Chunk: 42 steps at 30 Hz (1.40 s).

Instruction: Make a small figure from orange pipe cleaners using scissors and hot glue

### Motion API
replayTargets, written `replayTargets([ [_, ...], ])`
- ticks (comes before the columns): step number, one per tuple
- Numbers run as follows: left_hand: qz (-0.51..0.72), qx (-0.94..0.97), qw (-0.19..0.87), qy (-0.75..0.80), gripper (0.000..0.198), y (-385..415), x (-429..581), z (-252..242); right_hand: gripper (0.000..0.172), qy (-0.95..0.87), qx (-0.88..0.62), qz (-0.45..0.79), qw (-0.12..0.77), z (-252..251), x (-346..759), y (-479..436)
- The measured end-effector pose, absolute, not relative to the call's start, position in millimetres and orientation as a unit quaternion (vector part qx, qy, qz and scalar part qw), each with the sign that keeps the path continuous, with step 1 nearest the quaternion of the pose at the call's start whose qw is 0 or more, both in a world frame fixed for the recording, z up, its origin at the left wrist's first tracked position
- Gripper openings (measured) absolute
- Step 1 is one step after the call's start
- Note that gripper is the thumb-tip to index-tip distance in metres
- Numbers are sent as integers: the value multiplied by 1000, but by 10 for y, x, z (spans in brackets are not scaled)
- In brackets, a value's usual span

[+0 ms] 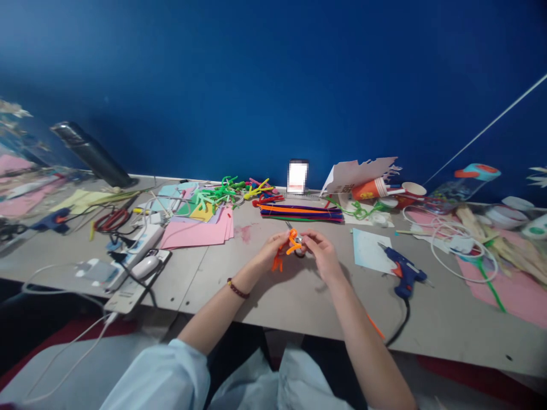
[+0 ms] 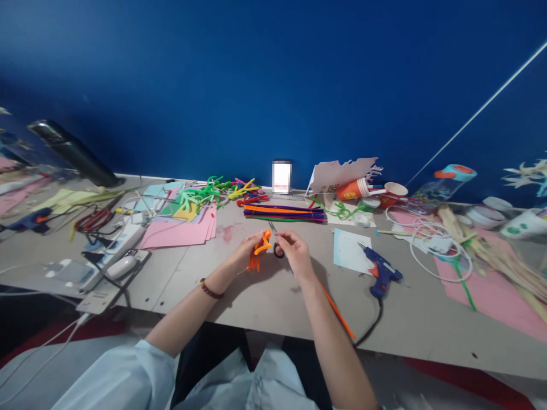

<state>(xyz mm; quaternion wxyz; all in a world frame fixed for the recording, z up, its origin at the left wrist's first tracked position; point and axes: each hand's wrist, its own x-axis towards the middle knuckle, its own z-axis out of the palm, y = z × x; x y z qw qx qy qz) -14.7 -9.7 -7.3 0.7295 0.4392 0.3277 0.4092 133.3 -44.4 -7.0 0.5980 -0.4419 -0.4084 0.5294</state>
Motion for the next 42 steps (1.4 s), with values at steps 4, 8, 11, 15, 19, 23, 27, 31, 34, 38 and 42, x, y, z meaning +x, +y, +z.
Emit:
replayTargets([
  [4, 379, 418, 775, 286, 46, -101, -135, -111, 27, -397, -434, 566, 578, -103, 1306, -433],
  [8, 366, 436, 775, 275, 44, -110, -143, -146, 26, -409, -432, 568, 568, -100, 1279, -440],
  [11, 360, 461, 762, 279, 41, -114, -159, -142, 27, -397, -433, 565, 579, -83, 1268, -443],
  [15, 388, 515, 696, 316, 41, -155, -143, -54, 28, -395, -452, 518, 609, -42, 1257, -465],
  [19, 420, 576, 623, 322, 39, -230, -109, 47, 27, -389, -440, 526, 615, -13, 1252, -482],
  [23, 418, 600, 601, 322, 37, -256, -101, 38, 27, -380, -431, 526, 628, -17, 1233, -491],
  [27, 421, 613, 586, 322, 37, -244, -103, -31, 27, -378, -433, 501, 647, -21, 1202, -512],
  [31, 419, 616, 584, 323, 38, -249, -102, -50, 28, -383, -445, 486, 647, -5, 1185, -537],
  [34, 422, 605, 592, 325, 38, -259, -97, -30, 28, -380, -441, 484, 654, -6, 1178, -541],
  [38, 426, 615, 573, 334, 39, -245, -110, -28, 23, -378, -427, 511, 643, -22, 1195, -519],
  [42, 426, 703, 454, 343, 33, -214, -171, -61, 17, -384, -410, 541, 625, -24, 1286, -489],
])
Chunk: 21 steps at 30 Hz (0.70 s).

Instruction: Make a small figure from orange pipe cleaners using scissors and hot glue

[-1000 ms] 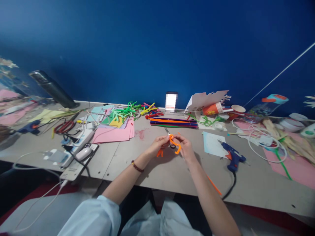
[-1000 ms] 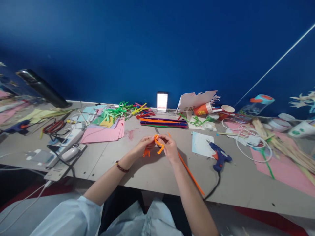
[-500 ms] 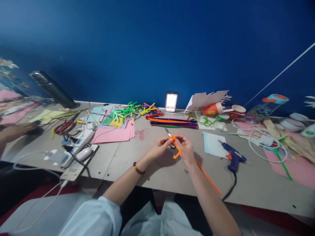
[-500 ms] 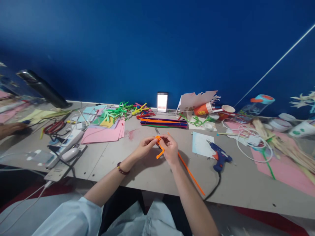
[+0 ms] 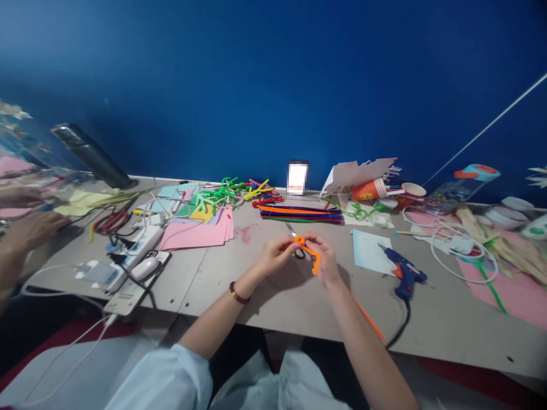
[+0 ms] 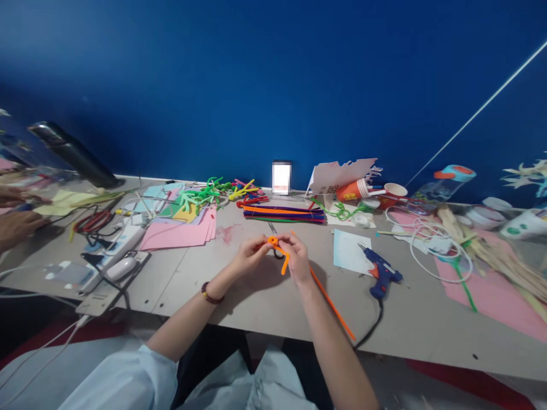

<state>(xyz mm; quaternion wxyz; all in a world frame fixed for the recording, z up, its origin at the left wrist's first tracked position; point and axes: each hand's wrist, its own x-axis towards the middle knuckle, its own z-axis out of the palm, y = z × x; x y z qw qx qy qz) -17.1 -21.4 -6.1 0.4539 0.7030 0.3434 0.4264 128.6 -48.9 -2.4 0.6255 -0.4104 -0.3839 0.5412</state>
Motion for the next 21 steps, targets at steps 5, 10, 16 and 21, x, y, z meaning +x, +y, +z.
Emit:
replayTargets([
  [5, 420, 771, 342, 335, 26, -192, -236, -32, 16, -465, -417, 522, 581, 10, 1421, -486],
  [10, 444, 787, 309, 298, 20, -134, -238, -24, 14, -525, -419, 490, 556, 40, 1435, -506],
  [16, 469, 786, 311, 256, 20, -172, -202, -67, 14, -453, -365, 581, 568, -51, 1410, -474],
  [21, 470, 787, 301, 261, 21, -213, -190, -59, 15, -392, -325, 637, 578, -94, 1369, -465],
])
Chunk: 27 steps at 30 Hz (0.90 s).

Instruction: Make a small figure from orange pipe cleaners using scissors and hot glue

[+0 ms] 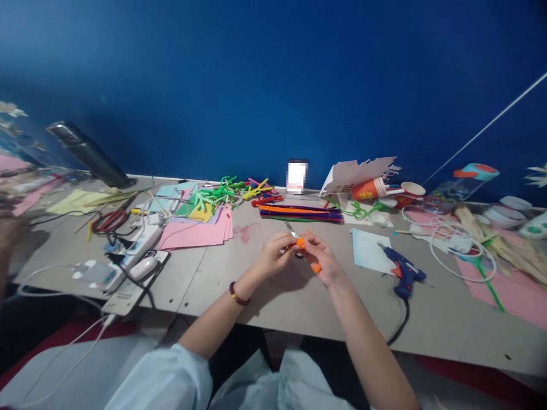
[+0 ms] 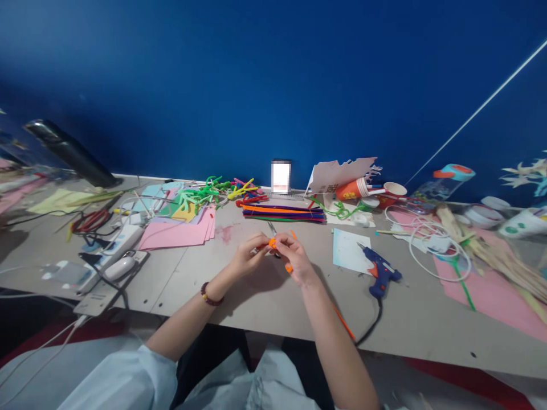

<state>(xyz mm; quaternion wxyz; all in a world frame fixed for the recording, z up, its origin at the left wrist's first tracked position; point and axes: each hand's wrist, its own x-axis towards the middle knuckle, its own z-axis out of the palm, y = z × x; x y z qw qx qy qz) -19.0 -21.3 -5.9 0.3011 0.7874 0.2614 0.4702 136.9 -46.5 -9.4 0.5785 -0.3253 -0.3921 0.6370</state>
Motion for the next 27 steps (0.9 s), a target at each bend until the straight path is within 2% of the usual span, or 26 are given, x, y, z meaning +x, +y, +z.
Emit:
replayTargets([
  [8, 476, 743, 353, 311, 22, -234, -146, -51, 20, -384, -369, 623, 573, -63, 1390, -464],
  [12, 484, 703, 413, 318, 33, -218, -155, -36, 21, -412, -410, 564, 587, -65, 1407, -446],
  [16, 486, 722, 388, 303, 24, -177, -174, -25, 20, -421, -395, 560, 594, -84, 1404, -442],
  [24, 493, 730, 347, 321, 20, -168, -176, -39, 22, -457, -412, 539, 576, -114, 1389, -437],
  [27, 503, 707, 363, 340, 22, -156, -174, -64, 24, -451, -417, 541, 575, -115, 1375, -427],
])
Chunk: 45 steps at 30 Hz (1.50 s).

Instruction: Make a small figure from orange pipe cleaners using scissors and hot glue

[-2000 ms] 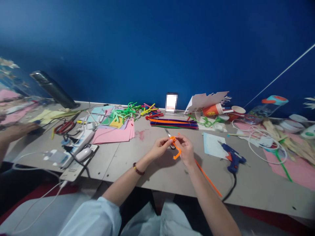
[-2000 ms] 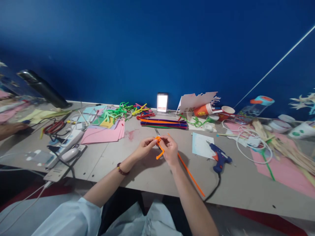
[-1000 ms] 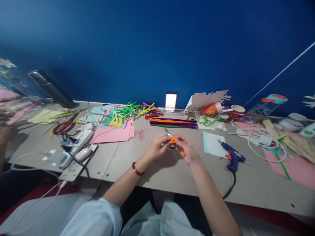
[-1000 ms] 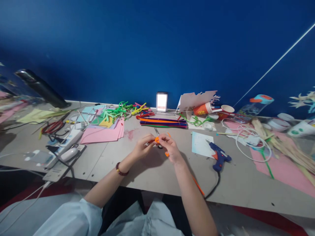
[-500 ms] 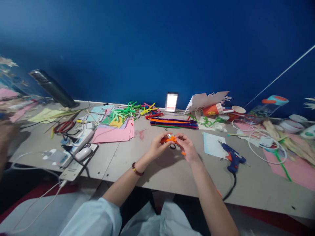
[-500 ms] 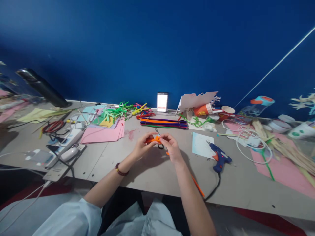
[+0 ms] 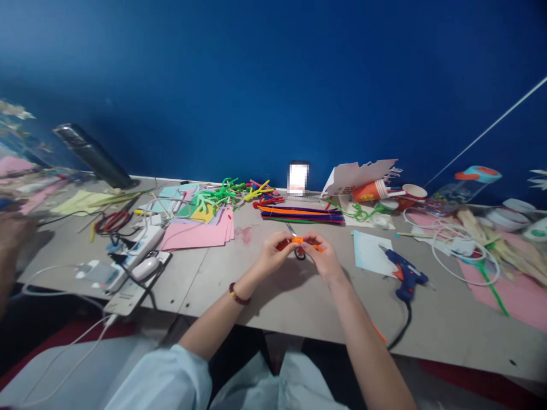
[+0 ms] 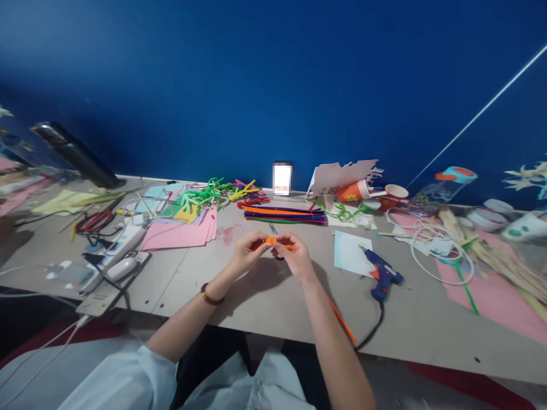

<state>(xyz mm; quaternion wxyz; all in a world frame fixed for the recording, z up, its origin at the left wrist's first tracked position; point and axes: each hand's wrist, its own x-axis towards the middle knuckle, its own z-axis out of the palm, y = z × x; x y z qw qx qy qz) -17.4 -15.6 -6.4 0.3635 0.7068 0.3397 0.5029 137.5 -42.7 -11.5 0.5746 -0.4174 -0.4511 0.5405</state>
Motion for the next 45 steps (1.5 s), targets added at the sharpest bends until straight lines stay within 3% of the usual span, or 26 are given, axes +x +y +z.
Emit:
replayTargets([
  [6, 465, 588, 573, 331, 38, -145, -125, -71, 29, -415, -438, 526, 600, -70, 1353, -416],
  [8, 474, 562, 599, 317, 47, -144, -104, -79, 31, -397, -447, 516, 614, -55, 1352, -414],
  [13, 475, 581, 555, 359, 31, -131, -84, -113, 33, -375, -458, 514, 621, -71, 1354, -403],
  [24, 487, 607, 454, 434, 31, -116, -114, -107, 36, -474, -480, 463, 574, -58, 1306, -427],
  [34, 502, 668, 379, 396, 26, -107, -143, -155, 35, -446, -489, 463, 590, -108, 1334, -396],
  [40, 495, 627, 474, 370, 29, -113, -123, -152, 35, -467, -483, 461, 580, -76, 1319, -416],
  [45, 478, 609, 505, 380, 29, -77, -109, -168, 29, -506, -517, 370, 582, -47, 1303, -466],
])
